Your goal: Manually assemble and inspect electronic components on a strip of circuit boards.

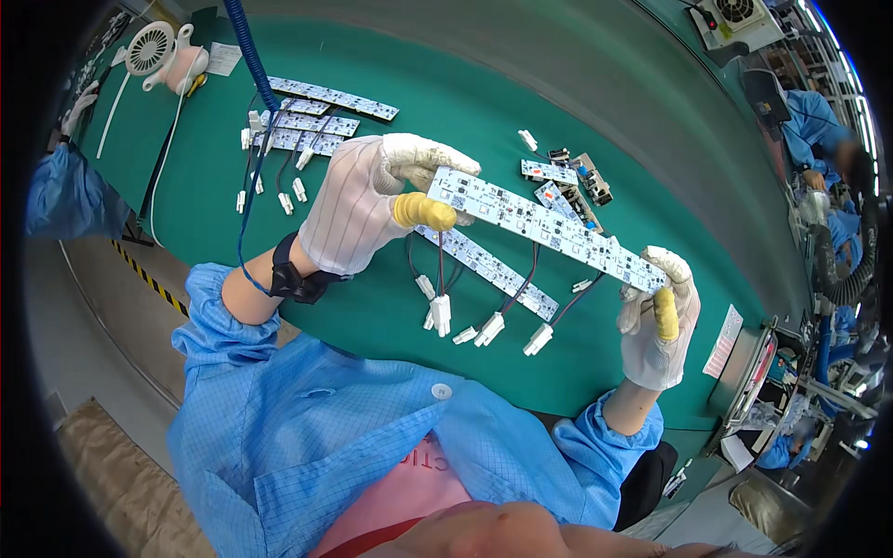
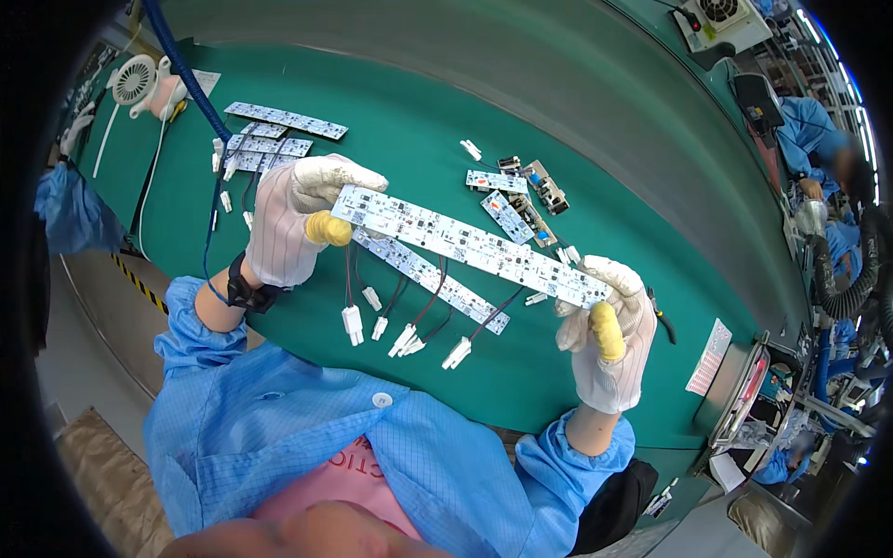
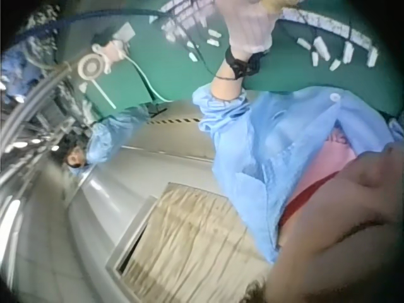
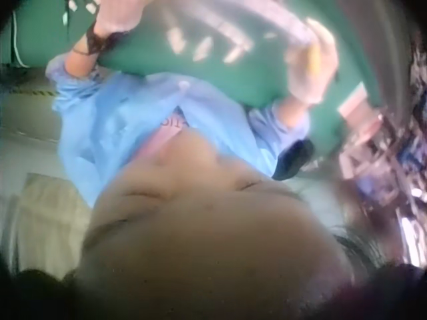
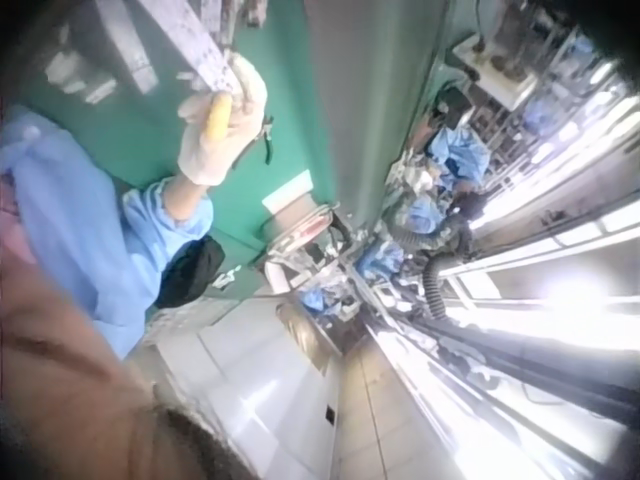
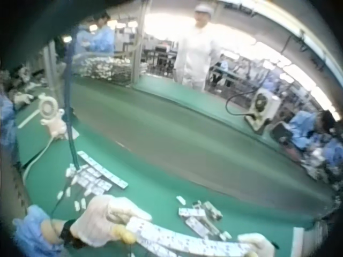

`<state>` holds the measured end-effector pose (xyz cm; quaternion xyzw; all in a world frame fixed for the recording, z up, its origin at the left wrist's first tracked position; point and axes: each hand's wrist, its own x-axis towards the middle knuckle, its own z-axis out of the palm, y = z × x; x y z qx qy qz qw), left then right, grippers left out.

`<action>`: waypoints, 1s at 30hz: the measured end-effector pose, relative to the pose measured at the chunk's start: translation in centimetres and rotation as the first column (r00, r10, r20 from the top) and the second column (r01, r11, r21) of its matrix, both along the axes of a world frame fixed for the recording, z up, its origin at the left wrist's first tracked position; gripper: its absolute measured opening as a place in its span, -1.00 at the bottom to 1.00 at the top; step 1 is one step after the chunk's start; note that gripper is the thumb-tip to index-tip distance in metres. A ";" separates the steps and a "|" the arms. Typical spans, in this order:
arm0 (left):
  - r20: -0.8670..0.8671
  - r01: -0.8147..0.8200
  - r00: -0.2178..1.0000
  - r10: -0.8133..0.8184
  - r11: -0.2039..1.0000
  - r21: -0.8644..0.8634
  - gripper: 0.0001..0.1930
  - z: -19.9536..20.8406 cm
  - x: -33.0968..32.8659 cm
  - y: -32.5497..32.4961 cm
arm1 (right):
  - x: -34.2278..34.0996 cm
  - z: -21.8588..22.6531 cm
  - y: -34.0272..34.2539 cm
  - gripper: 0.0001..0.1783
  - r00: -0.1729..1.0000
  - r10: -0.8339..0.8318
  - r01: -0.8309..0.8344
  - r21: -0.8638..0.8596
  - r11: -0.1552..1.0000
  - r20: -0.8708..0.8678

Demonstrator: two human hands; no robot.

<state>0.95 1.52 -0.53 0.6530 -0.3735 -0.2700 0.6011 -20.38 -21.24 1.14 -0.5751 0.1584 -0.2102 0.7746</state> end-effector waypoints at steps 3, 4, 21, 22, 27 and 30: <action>-0.011 0.005 1.000 -0.005 1.000 0.003 -0.45 0.3 0.0 0.0 | 0.0 0.0 0.0 -0.48 1.000 0.002 -0.002 -0.008 1.000 0.001; -0.007 0.006 1.000 -0.006 1.000 0.001 -0.46 0.3 0.0 0.0 | -0.1 0.0 0.0 -0.48 1.000 0.006 -0.006 -0.008 1.000 0.001; 0.016 -0.023 1.000 0.024 0.996 -0.084 -0.52 -0.3 -0.3 0.3 | 0.1 0.3 0.1 -0.59 0.999 -0.011 0.011 0.003 1.000 -0.036; 0.026 -0.036 0.999 0.038 0.998 -0.052 -0.54 -0.1 -0.2 0.3 | 0.1 0.2 0.0 -0.59 0.999 -0.009 0.009 0.003 1.000 -0.037; 0.073 -0.045 0.996 0.044 0.999 0.004 -0.55 0.3 -0.1 0.3 | 0.0 -0.2 -0.2 -0.53 0.999 0.021 -0.022 -0.042 0.999 -0.037; 0.029 -0.054 0.998 0.054 0.999 0.006 -0.49 -0.2 -0.2 0.5 | 0.0 -0.1 0.0 -0.53 0.999 0.014 -0.015 -0.036 0.999 -0.032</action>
